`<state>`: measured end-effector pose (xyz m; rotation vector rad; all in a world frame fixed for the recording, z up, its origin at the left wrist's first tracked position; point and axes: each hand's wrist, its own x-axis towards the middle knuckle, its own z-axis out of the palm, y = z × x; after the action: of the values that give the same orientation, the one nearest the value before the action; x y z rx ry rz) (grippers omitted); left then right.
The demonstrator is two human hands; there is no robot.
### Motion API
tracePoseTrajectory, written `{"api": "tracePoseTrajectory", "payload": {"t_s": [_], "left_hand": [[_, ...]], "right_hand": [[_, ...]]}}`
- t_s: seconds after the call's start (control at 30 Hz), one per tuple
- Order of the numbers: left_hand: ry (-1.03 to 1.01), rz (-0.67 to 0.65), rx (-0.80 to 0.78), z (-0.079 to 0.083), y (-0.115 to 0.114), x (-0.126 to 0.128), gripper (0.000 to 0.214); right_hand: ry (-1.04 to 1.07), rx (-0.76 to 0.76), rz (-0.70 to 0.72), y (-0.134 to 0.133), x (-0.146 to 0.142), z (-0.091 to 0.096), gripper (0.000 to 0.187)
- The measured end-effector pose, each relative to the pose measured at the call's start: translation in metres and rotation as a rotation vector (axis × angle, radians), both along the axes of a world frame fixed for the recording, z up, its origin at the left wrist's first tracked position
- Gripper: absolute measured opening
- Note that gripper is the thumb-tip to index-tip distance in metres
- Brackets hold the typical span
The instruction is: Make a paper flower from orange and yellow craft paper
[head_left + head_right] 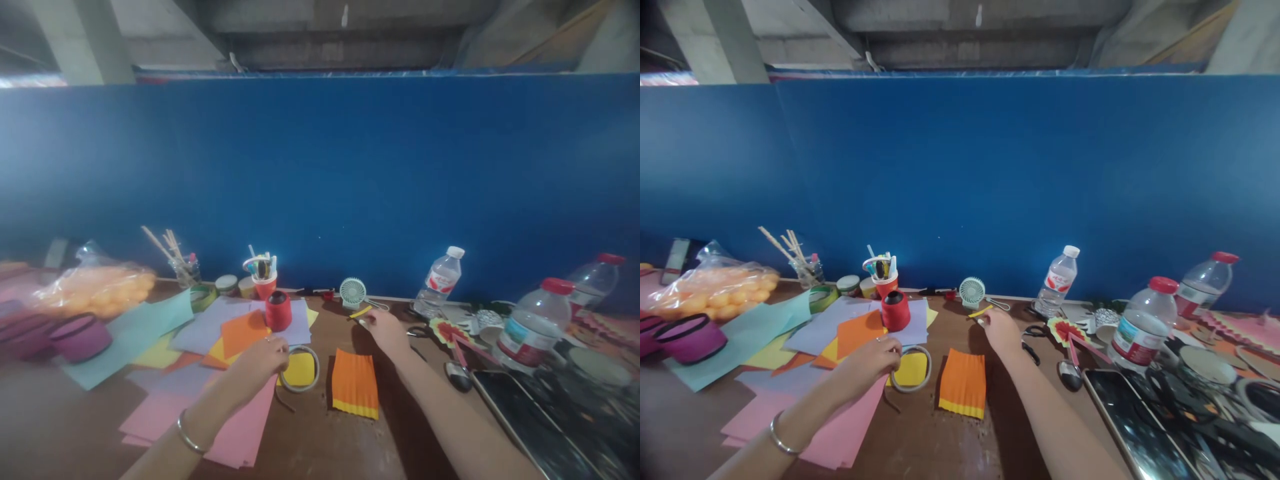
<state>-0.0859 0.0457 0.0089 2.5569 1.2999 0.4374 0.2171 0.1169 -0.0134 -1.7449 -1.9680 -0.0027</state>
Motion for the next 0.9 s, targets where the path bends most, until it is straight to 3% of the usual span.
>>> {"api": "tracePoseTrajectory", "payload": {"t_s": [0.13,0.23,0.43,0.57,0.73,0.9], "left_hand": [[-0.023,-0.038,-0.025,-0.002,-0.003,0.000,0.017],[-0.148,-0.056,-0.125,0.005,-0.010,0.003,0.017],[-0.396,0.149,-0.293,0.024,-0.022,0.010,0.015],[-0.504,0.256,-0.308,0.027,-0.025,0.014,0.016],[-0.754,0.216,-0.400,0.024,-0.028,0.027,0.014],[-0.953,0.204,-0.541,0.018,-0.033,0.052,0.015]], "right_hand": [[-0.088,-0.009,0.037,0.014,-0.019,-0.006,0.011],[-0.098,0.015,0.026,0.020,-0.029,-0.008,0.012],[0.033,0.082,0.000,0.021,-0.030,-0.008,0.019],[0.231,0.176,-0.038,0.015,-0.025,0.002,0.019],[0.596,0.319,-0.100,0.004,-0.012,0.027,0.025],[0.974,0.297,-0.021,-0.020,-0.012,0.047,0.023]]}}
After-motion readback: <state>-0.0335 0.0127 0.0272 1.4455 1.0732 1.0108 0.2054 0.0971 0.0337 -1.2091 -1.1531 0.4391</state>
